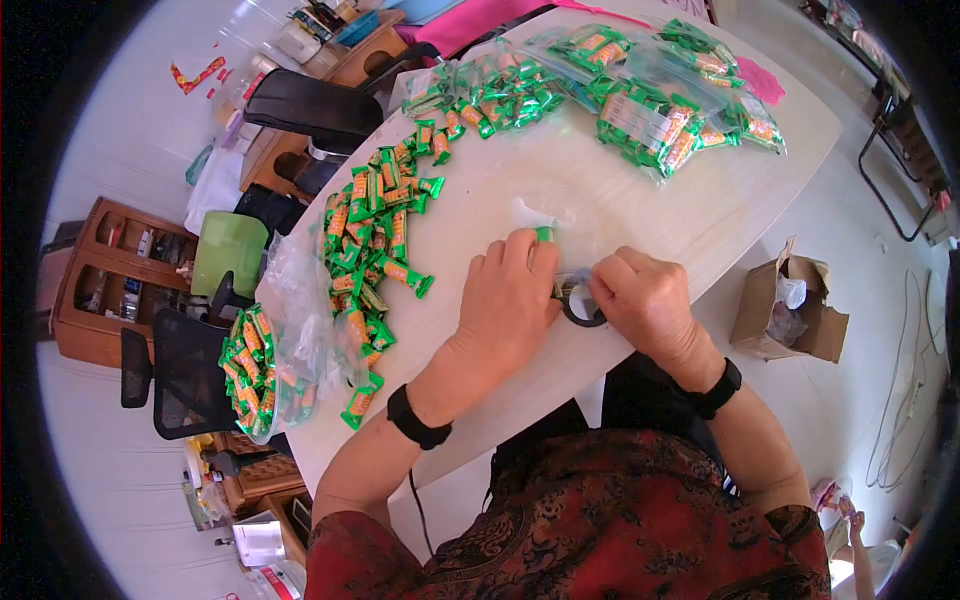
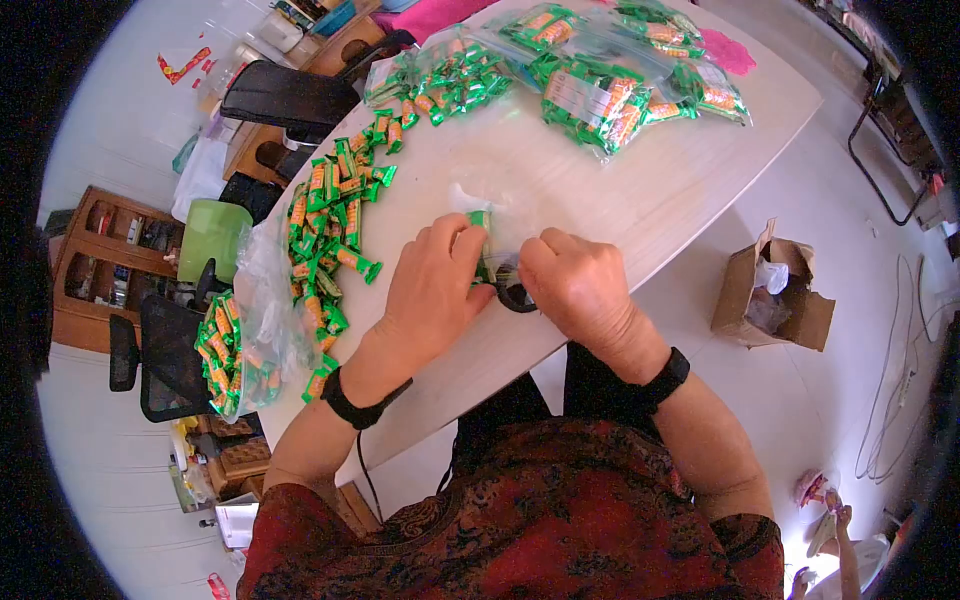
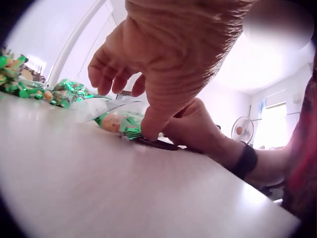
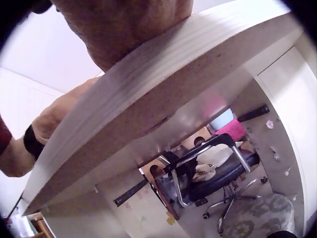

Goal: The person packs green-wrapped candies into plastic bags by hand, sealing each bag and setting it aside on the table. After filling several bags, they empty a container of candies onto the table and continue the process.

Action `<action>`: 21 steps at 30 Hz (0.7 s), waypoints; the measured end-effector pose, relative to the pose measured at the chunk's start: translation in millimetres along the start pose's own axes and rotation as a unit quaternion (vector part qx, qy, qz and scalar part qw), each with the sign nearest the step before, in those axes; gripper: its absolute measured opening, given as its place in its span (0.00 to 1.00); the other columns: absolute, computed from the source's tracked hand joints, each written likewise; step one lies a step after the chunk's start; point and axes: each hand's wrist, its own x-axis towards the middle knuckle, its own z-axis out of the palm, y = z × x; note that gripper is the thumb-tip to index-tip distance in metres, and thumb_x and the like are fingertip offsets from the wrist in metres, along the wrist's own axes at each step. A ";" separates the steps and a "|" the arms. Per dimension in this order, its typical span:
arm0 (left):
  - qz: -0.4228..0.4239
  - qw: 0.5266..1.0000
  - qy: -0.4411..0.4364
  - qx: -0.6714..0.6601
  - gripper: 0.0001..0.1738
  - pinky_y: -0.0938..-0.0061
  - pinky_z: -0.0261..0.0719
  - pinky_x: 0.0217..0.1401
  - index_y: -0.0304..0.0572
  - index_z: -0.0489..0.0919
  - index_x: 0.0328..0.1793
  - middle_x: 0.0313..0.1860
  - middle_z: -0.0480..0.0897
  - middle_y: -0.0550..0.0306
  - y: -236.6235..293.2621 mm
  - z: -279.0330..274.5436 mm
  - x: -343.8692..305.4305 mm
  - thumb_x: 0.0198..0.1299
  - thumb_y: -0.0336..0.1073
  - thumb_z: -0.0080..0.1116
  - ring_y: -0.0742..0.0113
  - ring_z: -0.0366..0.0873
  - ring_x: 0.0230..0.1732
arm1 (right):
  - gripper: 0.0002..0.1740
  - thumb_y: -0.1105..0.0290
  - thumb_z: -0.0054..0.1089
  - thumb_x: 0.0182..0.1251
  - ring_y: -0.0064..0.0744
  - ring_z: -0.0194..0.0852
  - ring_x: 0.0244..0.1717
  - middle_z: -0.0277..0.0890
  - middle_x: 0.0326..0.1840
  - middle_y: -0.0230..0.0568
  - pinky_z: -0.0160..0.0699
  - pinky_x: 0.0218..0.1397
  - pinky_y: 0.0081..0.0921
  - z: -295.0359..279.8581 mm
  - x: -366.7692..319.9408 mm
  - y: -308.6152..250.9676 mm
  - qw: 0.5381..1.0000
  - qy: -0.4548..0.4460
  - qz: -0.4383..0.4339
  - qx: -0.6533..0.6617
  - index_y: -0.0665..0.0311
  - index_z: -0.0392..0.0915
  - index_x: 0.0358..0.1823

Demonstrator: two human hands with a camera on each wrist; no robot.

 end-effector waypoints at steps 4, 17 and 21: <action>0.009 1.000 -0.013 0.010 0.31 0.56 0.74 0.47 0.42 0.70 0.54 0.52 0.73 0.47 -14.1 6.3 5.2 0.43 0.31 0.71 0.46 0.75 0.49 | 0.10 0.74 0.62 0.50 0.39 0.72 0.20 0.65 0.22 0.37 0.71 0.20 0.34 -1.0 -0.9 0.6 0.999 -0.020 -0.030 0.012 0.59 0.67 0.24; -0.025 0.996 0.005 -0.080 0.25 0.54 0.78 0.42 0.44 0.69 0.54 0.49 0.73 0.45 -27.1 15.8 20.2 0.49 0.26 0.65 0.40 0.77 0.44 | 0.09 0.74 0.60 0.49 0.37 0.70 0.21 0.62 0.22 0.36 0.71 0.20 0.34 -2.7 2.4 -1.0 0.998 -0.037 -0.057 0.012 0.59 0.66 0.24; -0.056 0.998 0.000 -0.012 0.18 0.53 0.78 0.37 0.43 0.69 0.49 0.44 0.73 0.46 -38.7 20.7 25.2 0.54 0.28 0.61 0.40 0.78 0.37 | 0.09 0.74 0.60 0.48 0.36 0.70 0.21 0.62 0.22 0.36 0.71 0.20 0.33 -3.8 3.9 -1.5 0.997 -0.045 -0.062 0.014 0.59 0.66 0.23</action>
